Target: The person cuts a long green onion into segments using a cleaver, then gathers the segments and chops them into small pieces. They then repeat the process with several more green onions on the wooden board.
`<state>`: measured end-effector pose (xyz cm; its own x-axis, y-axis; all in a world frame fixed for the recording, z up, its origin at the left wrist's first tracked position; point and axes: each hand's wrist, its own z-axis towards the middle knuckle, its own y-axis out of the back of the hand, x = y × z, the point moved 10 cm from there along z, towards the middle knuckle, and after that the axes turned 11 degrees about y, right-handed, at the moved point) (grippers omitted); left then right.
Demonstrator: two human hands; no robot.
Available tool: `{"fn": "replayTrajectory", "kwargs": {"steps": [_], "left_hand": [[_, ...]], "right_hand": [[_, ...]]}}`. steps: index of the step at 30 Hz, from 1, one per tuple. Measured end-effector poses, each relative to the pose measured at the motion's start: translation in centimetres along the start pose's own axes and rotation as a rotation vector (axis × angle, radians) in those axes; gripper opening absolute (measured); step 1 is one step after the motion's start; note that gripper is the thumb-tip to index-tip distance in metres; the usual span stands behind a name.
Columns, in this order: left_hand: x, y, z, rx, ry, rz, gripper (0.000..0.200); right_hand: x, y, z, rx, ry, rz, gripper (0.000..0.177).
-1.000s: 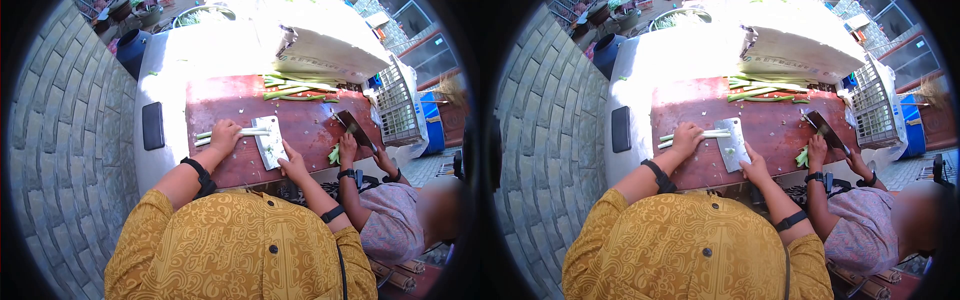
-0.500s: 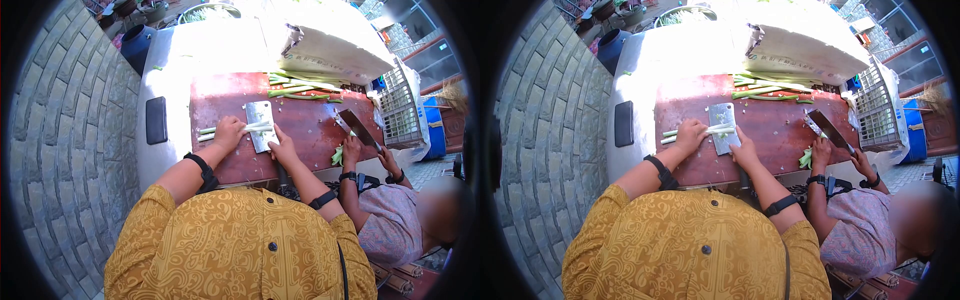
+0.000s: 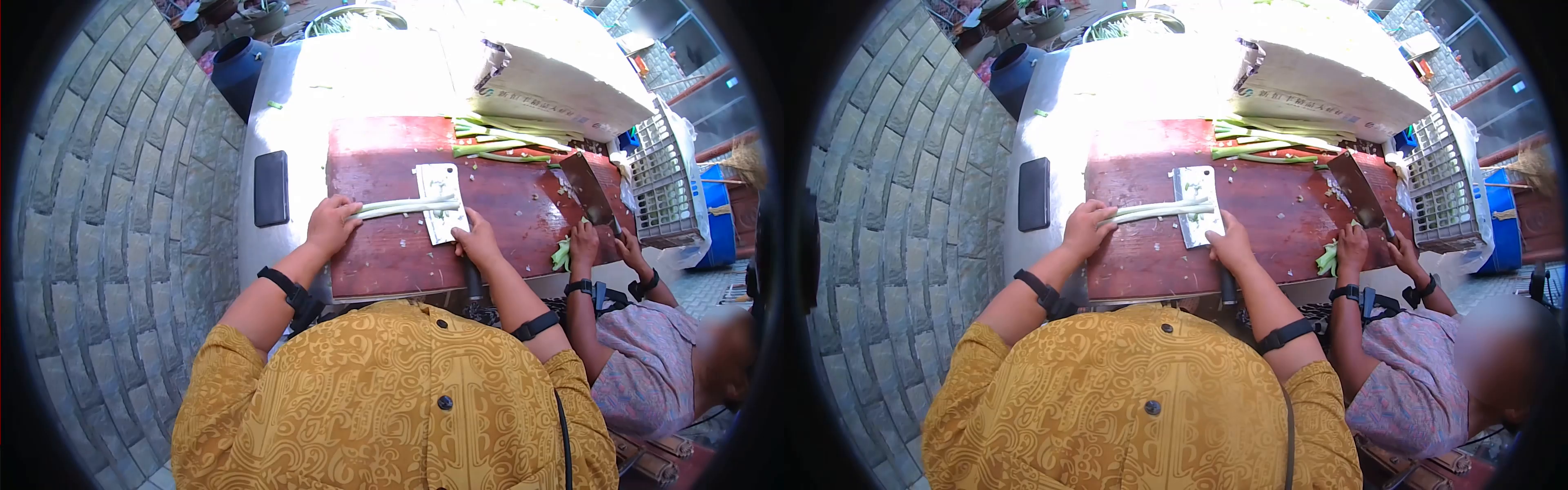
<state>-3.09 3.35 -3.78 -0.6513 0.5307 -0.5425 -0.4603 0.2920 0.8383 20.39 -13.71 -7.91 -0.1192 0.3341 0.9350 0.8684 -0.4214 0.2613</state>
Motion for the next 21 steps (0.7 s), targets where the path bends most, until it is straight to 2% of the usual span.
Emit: {"fn": "replayTrajectory", "kwargs": {"steps": [2,5,8,11,14,17,21], "left_hand": [[0.3,-0.3,0.1,-0.018,0.007,-0.023,0.027],[0.3,0.1,0.0,-0.039,0.015,-0.010,0.024],[0.1,0.2,-0.2,-0.039,0.026,-0.003,0.023],[0.3,-0.3,-0.4,-0.004,0.084,-0.028,0.023],[0.9,-0.5,-0.5,0.003,0.089,-0.039,0.025],[0.9,-0.5,-0.5,-0.005,0.083,-0.073,0.023],[1.0,-0.8,-0.2,-0.001,0.068,-0.071,0.022]], "right_hand": [[-1.2,0.1,0.2,0.019,-0.029,-0.030,0.061],[-0.2,-0.9,-0.9,0.147,0.050,0.128,0.063],[1.6,-1.1,-2.7,0.232,-0.039,0.372,0.063],[0.6,-0.2,-3.8,0.178,-0.137,0.257,0.064],[-1.0,1.2,-4.4,0.028,-0.147,0.085,0.063],[-0.5,0.8,-5.7,0.093,-0.036,0.023,0.060],[-1.4,1.9,-7.9,-0.002,0.009,-0.170,0.060]]}}
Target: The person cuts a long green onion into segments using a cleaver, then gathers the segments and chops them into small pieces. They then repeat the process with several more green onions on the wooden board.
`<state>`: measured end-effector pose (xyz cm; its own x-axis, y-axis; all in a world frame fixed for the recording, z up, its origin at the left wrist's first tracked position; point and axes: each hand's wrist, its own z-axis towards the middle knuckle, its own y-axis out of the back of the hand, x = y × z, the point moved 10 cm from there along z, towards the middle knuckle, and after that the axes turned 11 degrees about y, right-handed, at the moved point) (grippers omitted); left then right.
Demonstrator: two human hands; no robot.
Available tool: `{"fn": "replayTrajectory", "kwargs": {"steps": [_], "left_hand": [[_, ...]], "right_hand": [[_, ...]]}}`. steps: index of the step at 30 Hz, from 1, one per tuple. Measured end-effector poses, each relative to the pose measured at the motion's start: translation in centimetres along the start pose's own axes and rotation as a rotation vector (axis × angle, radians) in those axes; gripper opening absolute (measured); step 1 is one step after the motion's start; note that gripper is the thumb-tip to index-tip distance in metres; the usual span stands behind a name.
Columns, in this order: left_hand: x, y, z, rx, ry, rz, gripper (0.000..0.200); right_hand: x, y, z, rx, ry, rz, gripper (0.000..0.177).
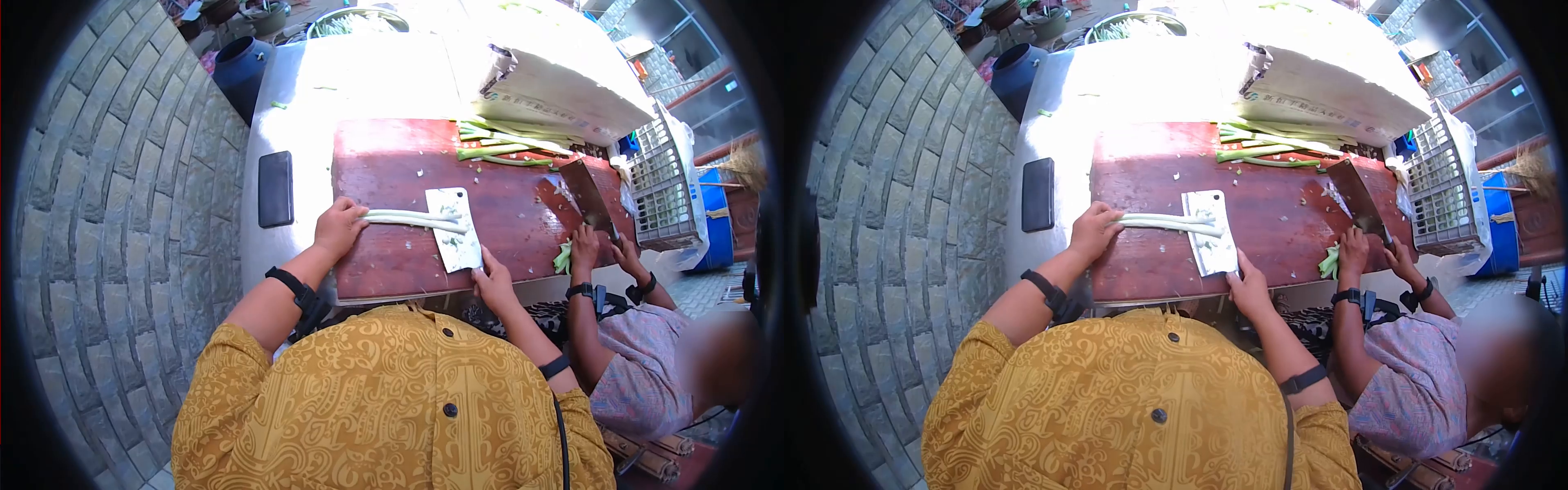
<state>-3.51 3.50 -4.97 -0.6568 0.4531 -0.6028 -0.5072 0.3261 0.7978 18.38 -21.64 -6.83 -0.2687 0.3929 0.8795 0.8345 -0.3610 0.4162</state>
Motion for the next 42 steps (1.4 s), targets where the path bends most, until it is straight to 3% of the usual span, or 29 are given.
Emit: {"fn": "replayTrajectory", "kwargs": {"steps": [4,16,23,32,33,37,42], "left_hand": [[0.1,-0.1,-0.1,-0.023,-0.027,-0.040,0.021],[-0.1,-0.4,0.0,-0.044,-0.051,-0.037,0.015],[-0.2,-0.3,0.0,-0.050,-0.065,-0.057,0.014],[-0.1,-0.2,-0.1,-0.067,-0.072,-0.064,0.013],[-0.2,-0.1,-0.1,-0.083,-0.076,-0.067,0.013],[-0.1,-0.2,-0.1,-0.094,-0.087,-0.078,0.013],[-0.1,-0.3,-0.3,-0.099,-0.074,-0.064,0.014]], "right_hand": [[-0.1,-1.0,1.1,-0.075,0.041,-0.058,0.059],[1.8,-2.4,5.2,0.035,0.074,0.058,0.057],[1.3,-2.2,2.4,0.126,0.034,0.166,0.058],[3.2,-5.4,5.7,0.079,0.166,-0.032,0.058],[3.5,-5.5,5.6,0.109,0.099,-0.092,0.059],[2.9,-6.2,7.0,0.034,0.308,-0.246,0.060],[3.7,-7.6,7.0,0.054,0.214,-0.243,0.060]]}}
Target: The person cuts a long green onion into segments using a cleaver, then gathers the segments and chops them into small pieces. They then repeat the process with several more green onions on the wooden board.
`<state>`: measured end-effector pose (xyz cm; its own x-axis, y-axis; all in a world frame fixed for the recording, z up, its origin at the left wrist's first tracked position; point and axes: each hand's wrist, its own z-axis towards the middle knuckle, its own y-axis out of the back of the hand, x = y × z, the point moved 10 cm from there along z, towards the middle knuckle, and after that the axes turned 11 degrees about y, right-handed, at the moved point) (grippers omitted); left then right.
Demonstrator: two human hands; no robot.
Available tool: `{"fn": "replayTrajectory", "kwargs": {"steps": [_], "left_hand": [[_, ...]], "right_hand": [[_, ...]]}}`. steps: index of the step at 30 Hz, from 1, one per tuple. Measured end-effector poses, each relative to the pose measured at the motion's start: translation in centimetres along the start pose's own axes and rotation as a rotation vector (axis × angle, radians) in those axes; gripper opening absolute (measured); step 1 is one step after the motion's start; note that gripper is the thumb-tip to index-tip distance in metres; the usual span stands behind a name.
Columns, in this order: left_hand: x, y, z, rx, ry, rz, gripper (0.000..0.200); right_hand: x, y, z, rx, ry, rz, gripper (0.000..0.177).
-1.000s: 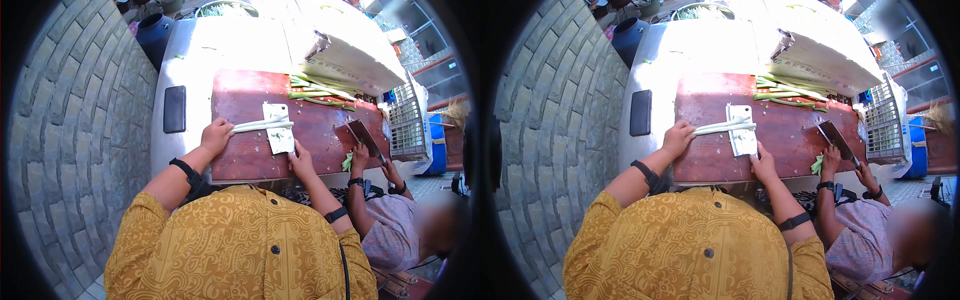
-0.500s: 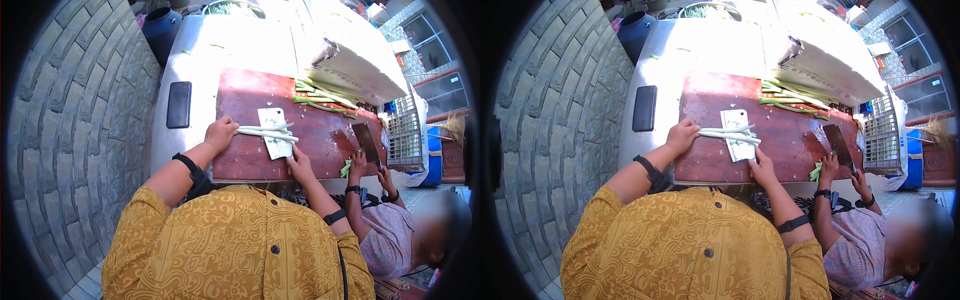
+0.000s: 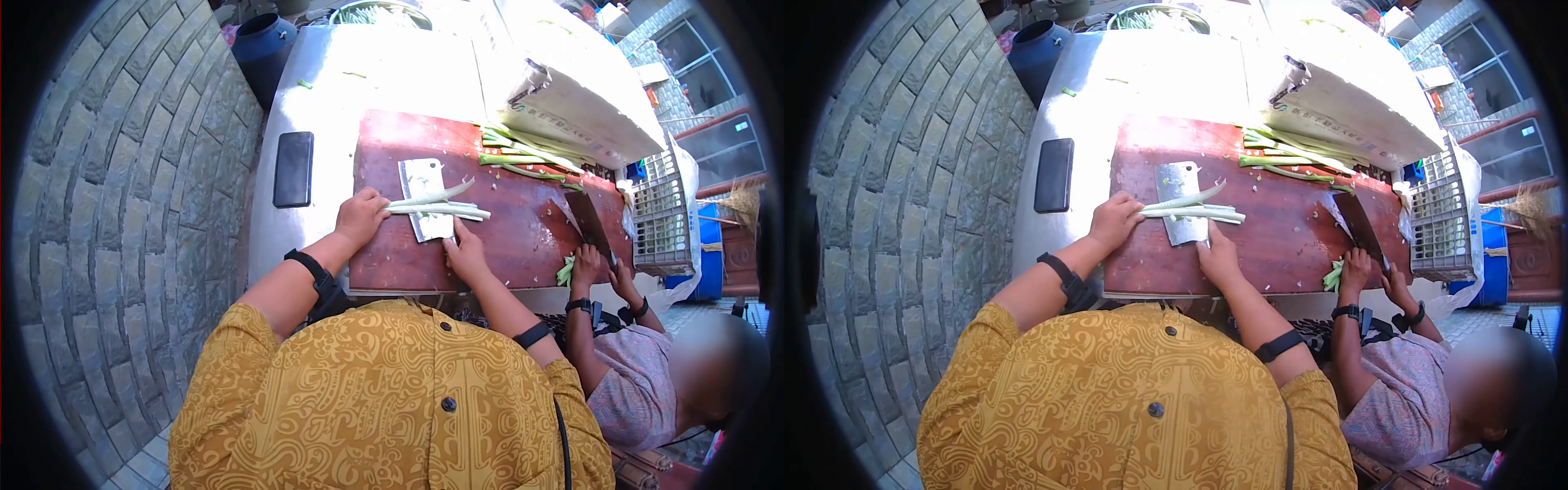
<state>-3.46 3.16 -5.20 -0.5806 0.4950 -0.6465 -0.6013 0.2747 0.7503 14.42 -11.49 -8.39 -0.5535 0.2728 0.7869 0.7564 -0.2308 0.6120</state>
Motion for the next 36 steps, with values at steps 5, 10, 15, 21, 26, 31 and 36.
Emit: {"fn": "replayTrajectory", "kwargs": {"steps": [5,10,15,21,26,31,36], "left_hand": [[-0.2,-0.2,0.4,0.071,0.016,0.040,0.020],[-7.0,1.6,2.2,0.035,-0.239,0.268,0.052],[-12.7,-6.9,4.6,0.454,-0.115,0.506,0.093],[-13.7,-13.8,5.0,0.626,-0.102,0.585,0.105],[-13.8,-14.8,4.6,0.701,-0.057,0.561,0.091],[-13.5,-15.3,4.5,0.652,-0.075,0.564,0.081],[-13.2,-15.4,4.4,0.653,-0.026,0.532,0.077]], "right_hand": [[0.4,-0.5,0.1,0.008,-0.010,-0.023,0.059],[1.7,-0.6,-0.1,0.053,-0.071,-0.007,0.059],[3.1,-0.3,-0.9,0.103,-0.118,0.018,0.061],[1.8,-0.6,-1.3,0.070,0.263,0.163,0.062],[1.2,-1.6,-3.1,0.246,-0.226,0.811,0.041],[2.4,-2.3,-2.9,0.303,-0.151,0.650,0.048],[9.5,-5.1,-2.6,0.075,0.573,0.227,0.051]]}}
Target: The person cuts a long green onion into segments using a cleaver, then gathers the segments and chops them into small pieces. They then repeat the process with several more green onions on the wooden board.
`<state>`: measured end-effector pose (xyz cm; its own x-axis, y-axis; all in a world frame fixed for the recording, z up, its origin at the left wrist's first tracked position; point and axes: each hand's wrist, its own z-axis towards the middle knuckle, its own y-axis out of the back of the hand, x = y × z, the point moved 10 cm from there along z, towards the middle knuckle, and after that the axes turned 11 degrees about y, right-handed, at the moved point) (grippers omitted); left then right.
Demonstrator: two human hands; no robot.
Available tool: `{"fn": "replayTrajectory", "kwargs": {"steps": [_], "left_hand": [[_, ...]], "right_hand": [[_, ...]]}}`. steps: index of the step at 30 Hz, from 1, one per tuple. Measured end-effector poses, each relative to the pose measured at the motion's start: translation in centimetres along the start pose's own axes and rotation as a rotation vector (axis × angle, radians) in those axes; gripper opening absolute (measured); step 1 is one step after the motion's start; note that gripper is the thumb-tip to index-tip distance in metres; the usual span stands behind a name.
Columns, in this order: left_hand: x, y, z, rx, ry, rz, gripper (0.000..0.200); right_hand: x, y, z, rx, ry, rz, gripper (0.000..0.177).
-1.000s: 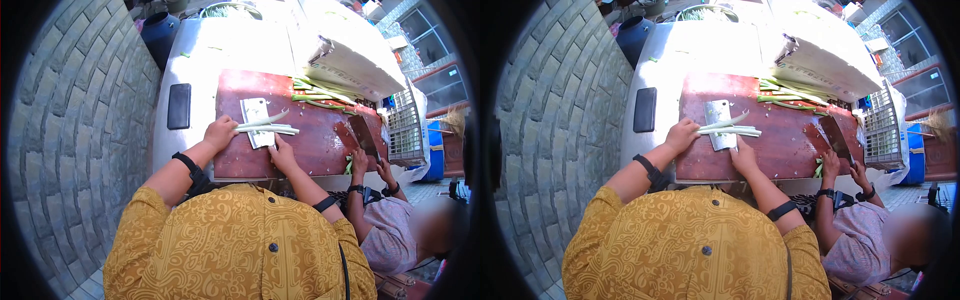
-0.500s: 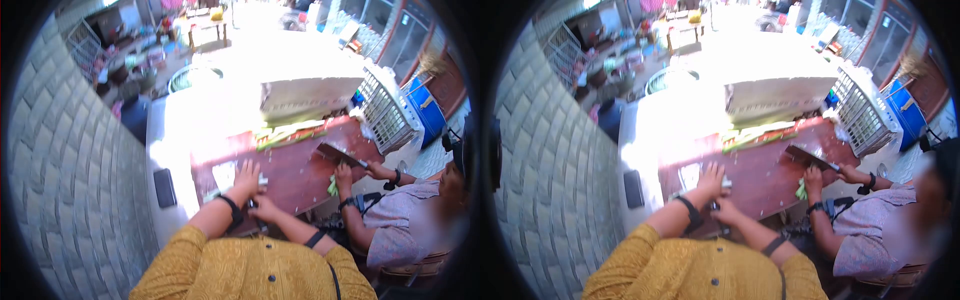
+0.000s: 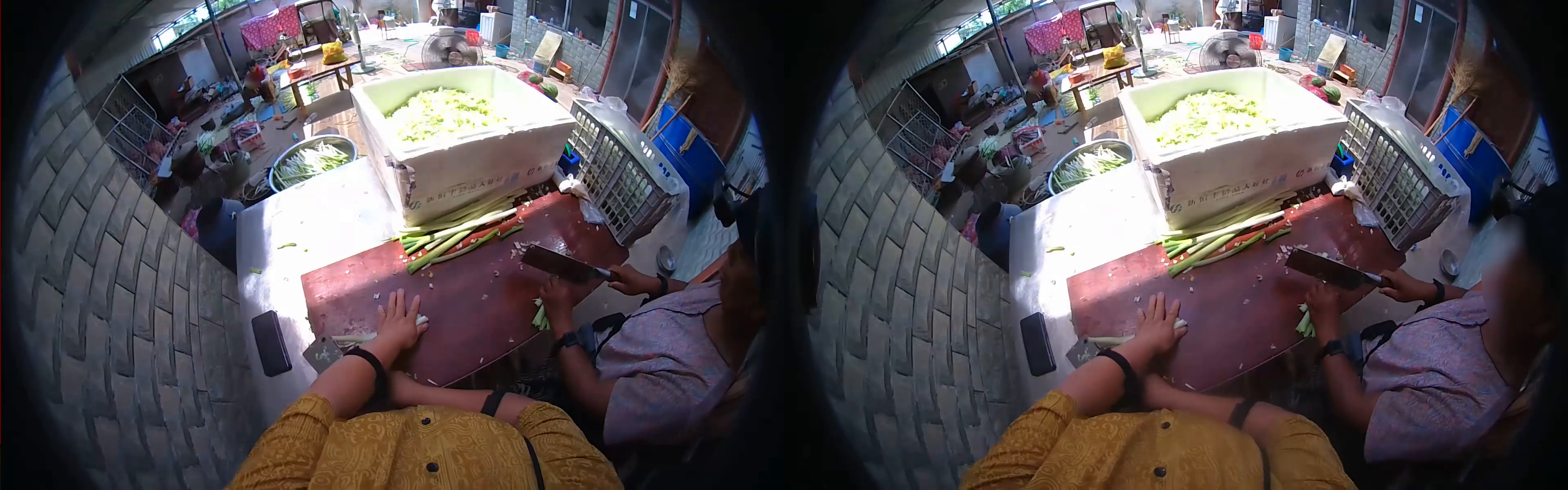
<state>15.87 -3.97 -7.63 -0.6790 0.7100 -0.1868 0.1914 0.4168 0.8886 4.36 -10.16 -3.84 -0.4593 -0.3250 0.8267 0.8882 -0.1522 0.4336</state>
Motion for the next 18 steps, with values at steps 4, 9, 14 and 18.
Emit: {"fn": "replayTrajectory", "kwargs": {"steps": [4,9,14,18], "left_hand": [[0.1,0.4,-0.4,0.058,0.014,0.025,0.075],[0.7,-0.1,0.0,0.087,-0.050,-0.044,0.100],[1.0,2.2,0.8,0.110,-0.178,-0.231,0.121],[2.0,6.7,1.2,-0.142,-0.369,-0.476,0.085]], "right_hand": [[2.1,-2.0,1.4,0.137,-0.047,-0.054,0.056],[0.3,-0.4,0.5,0.133,-0.233,0.034,0.059],[-2.7,1.5,-2.0,0.003,-0.575,0.295,0.057],[-4.0,3.1,-3.3,0.032,-0.595,0.357,0.060]]}}
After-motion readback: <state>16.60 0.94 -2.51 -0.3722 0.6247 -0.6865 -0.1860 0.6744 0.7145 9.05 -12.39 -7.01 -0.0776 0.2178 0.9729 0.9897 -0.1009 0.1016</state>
